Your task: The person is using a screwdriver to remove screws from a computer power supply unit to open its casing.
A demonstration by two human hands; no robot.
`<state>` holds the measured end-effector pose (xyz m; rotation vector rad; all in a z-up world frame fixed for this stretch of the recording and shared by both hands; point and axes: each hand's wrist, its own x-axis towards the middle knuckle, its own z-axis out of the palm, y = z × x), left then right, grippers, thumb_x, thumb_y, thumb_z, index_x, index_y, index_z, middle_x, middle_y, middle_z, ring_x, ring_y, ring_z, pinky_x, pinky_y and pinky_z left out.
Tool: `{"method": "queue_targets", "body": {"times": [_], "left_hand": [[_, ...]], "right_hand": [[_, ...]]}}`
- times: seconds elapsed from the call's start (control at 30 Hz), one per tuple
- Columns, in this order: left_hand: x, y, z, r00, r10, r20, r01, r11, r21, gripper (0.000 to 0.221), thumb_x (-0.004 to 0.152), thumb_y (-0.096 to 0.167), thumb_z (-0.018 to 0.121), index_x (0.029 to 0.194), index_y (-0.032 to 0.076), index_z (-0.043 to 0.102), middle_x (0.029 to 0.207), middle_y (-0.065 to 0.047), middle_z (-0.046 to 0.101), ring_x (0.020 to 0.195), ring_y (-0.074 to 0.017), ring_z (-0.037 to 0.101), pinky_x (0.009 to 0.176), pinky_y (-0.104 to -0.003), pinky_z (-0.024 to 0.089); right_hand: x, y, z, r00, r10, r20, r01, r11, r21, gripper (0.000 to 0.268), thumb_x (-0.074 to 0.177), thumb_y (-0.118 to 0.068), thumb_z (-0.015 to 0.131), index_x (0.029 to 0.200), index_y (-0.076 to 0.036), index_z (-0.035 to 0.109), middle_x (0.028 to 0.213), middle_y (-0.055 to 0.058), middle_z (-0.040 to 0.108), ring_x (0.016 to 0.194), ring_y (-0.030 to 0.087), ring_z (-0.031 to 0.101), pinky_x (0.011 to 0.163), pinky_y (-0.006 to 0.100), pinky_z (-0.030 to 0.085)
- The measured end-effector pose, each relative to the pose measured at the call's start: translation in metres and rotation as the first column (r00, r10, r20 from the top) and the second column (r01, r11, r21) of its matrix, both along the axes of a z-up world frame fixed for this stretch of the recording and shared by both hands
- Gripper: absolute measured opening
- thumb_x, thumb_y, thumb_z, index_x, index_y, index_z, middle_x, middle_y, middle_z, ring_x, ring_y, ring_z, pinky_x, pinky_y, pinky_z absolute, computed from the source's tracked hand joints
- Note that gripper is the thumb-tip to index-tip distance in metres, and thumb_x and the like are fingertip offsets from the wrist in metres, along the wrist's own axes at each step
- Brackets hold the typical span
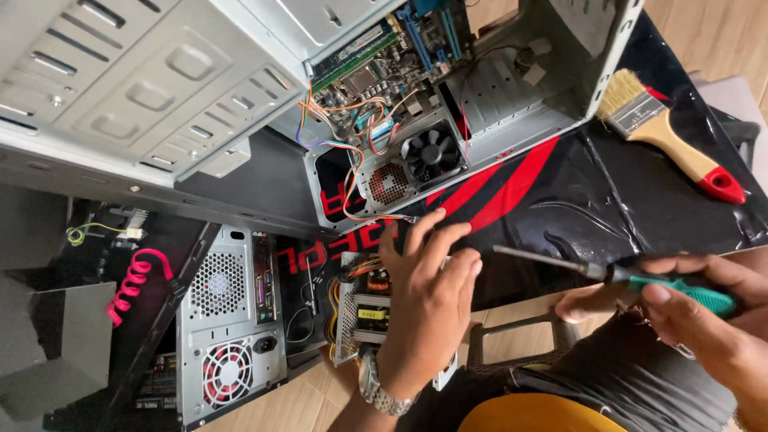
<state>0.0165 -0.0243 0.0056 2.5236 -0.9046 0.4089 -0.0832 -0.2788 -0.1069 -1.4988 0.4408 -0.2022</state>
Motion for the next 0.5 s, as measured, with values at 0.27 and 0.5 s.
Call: {"method": "queue_targets", "body": {"times": [0.27,0.5], "left_hand": [[0.015,-0.011,-0.007,1.0,-0.01,-0.011,0.011,0.99,0.142,0.021,0.085,0.011,0.079,0.103,0.005,0.07,0.112,-0.009,0.068,0.124,-0.0308,0.055,0.11,-0.068,0.025],[0.034,-0.023,-0.016,0.987,-0.138,-0.078,0.15,0.971,0.185,0.019,0.082,0.015,0.083,0.076,0.012,0.066,0.068,0.0,0.065,0.096,-0.0232,0.061,0.107,-0.059,0.028]], "right_hand": [[0.011,0.0,0.02,0.99,-0.025,-0.14,0.031,0.999,0.041,0.023,0.095,-0.001,0.069,0.115,0.011,0.069,0.061,0.025,0.055,0.047,0.025,0.048,0.041,0.033,0.039],[0.006,-0.002,0.011,0.999,0.009,-0.033,-0.005,0.993,0.118,0.024,0.093,0.001,0.066,0.113,0.015,0.067,0.057,0.024,0.051,0.044,0.026,0.046,0.042,0.032,0.038]]}}
